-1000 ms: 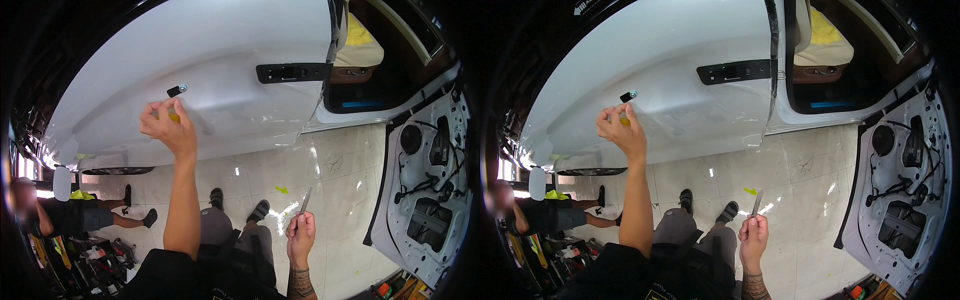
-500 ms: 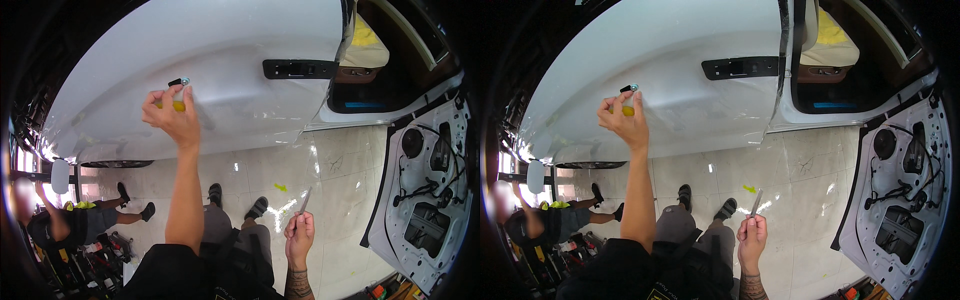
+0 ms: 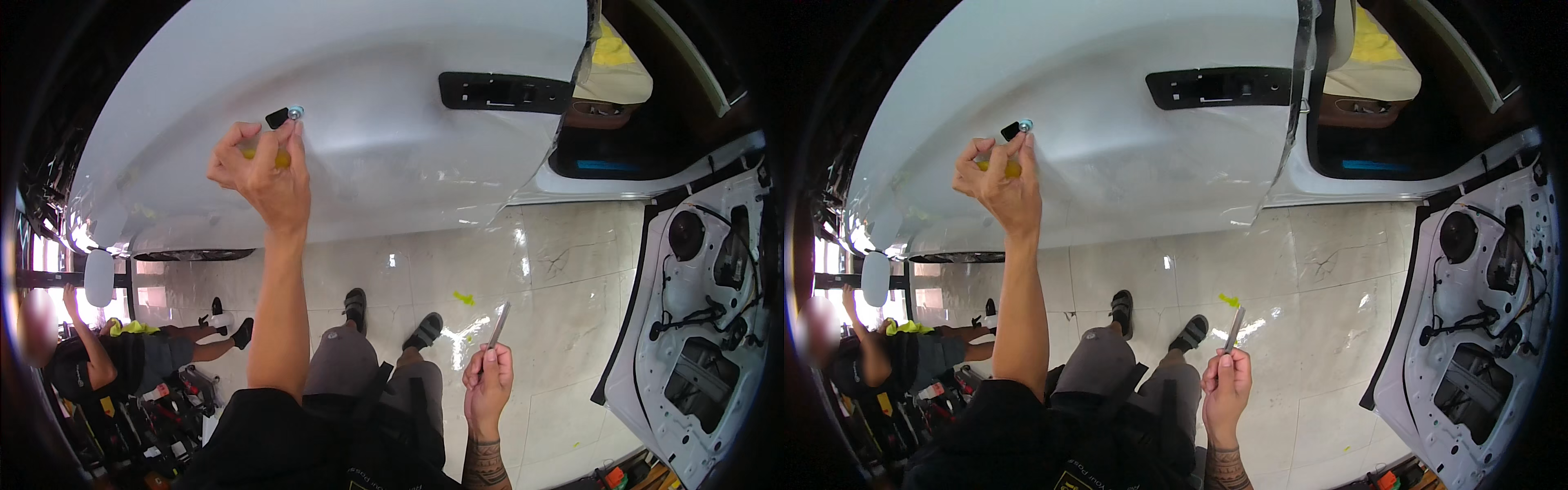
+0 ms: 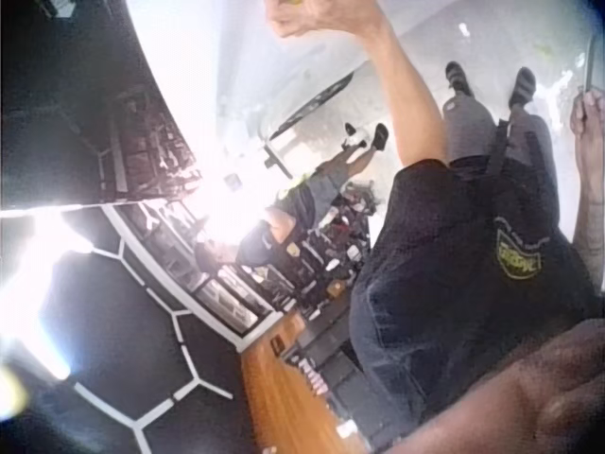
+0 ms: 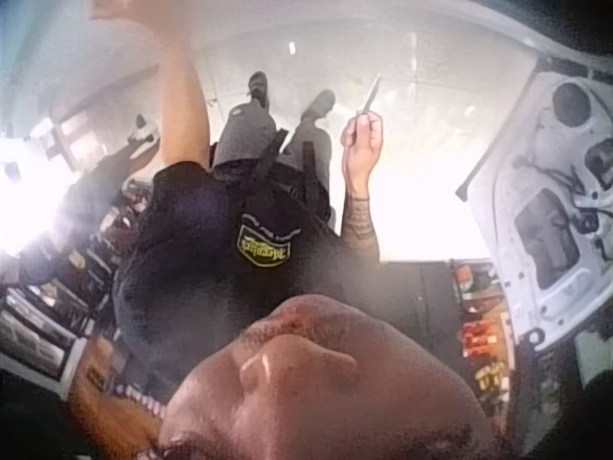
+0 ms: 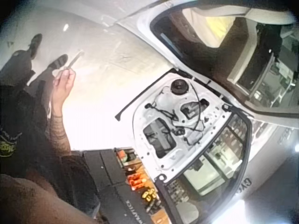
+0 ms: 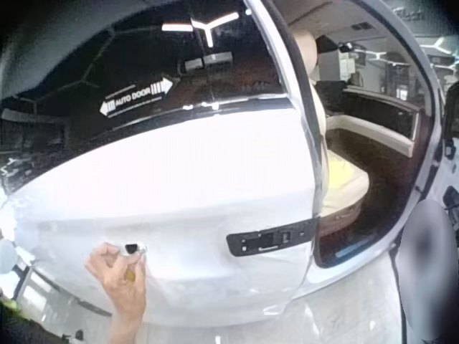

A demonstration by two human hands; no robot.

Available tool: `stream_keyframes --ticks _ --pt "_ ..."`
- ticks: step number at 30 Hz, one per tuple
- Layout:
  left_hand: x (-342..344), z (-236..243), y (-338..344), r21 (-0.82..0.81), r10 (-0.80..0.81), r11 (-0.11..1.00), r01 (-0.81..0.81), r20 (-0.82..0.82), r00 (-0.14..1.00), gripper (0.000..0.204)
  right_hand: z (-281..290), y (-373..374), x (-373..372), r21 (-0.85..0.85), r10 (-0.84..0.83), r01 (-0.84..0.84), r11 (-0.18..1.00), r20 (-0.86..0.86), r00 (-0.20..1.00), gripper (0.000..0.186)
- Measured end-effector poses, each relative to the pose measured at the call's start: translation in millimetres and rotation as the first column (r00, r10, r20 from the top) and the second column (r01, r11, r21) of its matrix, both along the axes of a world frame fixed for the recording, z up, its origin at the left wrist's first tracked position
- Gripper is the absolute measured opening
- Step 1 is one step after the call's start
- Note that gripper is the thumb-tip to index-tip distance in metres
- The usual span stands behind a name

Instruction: The person applies a transparent protective film to the exterior of a white car door. They use a yellow squeegee to smooth the film and remove bubbles, then use a heat gun to warm the surface. Finally, they use a metal tool to trim excess film around the door handle.

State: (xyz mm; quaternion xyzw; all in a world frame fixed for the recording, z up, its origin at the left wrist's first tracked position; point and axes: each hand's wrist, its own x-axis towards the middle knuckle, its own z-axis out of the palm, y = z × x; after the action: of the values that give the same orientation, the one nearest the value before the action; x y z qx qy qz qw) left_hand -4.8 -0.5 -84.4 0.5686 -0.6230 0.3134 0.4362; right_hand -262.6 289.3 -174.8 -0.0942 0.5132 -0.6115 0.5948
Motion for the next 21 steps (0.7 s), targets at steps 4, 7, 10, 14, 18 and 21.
stream_keyframes --ticks 4,7,10,14,18,21 --pt "8.0 -7.0 -5.4 -0.051 -0.041 0.998 0.044 0.060 0.997 0.012 -12.2 2.4 1.2 0.022 0.005 -0.006 1.000 0.015 1.000 0.015" --pt "12.9 -8.9 -8.8 -0.074 -0.087 0.993 0.094 0.093 0.992 0.012 -23.1 3.7 2.8 0.037 0.006 -0.007 0.999 0.035 0.999 0.016" --pt "11.4 -8.5 -10.5 -0.056 -0.091 0.993 0.101 0.162 0.983 0.011 -36.7 2.6 7.3 0.037 -0.008 0.006 0.999 0.056 0.998 0.016" --pt "14.2 -16.3 -14.1 -0.094 -0.103 0.988 0.118 0.149 0.983 0.010 -52.0 3.1 14.8 0.044 -0.004 0.000 0.999 0.096 0.995 0.016" --pt "14.4 -17.0 -14.7 -0.108 -0.083 0.989 0.105 0.194 0.978 0.009 -70.2 8.9 24.3 0.037 -0.018 0.014 0.999 0.106 0.994 0.015" --pt "17.8 -16.7 -15.5 -0.105 -0.074 0.989 0.102 0.247 0.966 0.009 -84.9 7.3 31.8 0.000 0.019 -0.019 1.000 0.070 0.997 0.016"
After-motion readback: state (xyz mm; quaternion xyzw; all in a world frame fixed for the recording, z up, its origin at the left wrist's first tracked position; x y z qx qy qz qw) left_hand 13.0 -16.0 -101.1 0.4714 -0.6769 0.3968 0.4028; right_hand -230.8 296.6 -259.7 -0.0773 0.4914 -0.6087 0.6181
